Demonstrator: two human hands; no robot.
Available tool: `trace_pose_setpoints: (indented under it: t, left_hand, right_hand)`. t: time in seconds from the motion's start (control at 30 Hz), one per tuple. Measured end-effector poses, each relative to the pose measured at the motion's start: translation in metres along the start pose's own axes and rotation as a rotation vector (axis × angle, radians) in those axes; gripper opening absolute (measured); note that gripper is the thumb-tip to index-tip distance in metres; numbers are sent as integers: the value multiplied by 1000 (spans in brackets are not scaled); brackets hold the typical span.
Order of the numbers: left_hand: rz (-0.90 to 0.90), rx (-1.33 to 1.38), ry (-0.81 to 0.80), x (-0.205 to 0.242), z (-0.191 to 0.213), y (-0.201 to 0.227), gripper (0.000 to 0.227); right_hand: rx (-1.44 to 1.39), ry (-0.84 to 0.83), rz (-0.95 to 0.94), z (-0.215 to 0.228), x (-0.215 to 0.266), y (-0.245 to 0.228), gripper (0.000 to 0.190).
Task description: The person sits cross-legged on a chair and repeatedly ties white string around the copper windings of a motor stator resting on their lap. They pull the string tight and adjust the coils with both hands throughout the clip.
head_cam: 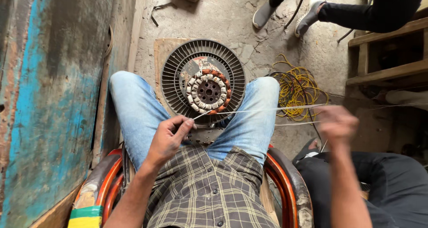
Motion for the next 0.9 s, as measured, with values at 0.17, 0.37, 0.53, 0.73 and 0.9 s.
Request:
trace_pose_setpoints:
  t: [0.17, 0.37, 0.53, 0.73, 0.9]
  left_hand:
    - [12, 42, -4, 0, 1, 4, 27]
    - [-16, -2, -27, 0, -13, 7, 28]
    - [9, -41, -44, 5, -10, 5, 29]
    - [-33, -70, -28, -1, -9, -1, 28]
    - [20, -14, -45, 0, -10, -4, 27]
  right_hand:
    - [346, 21, -156, 30, -20, 8, 19]
    - [-306, -507, 27, -120, -28, -114, 39]
    - [-278, -564, 295, -170, 8, -124, 15]
    - [-71, 43, -36, -17, 20, 34, 8]
    - [1097, 49, -265, 58, 16, 77, 36]
Point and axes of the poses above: each hand's wrist, its own x-axis away from the middle knuckle, its own z-axis out of the back of the hand, y = z × x, the point moved 4 cm from there along -x, towards the middle knuckle, and after that the axes turned 13 degrees about -x, right-handed, at the moved point
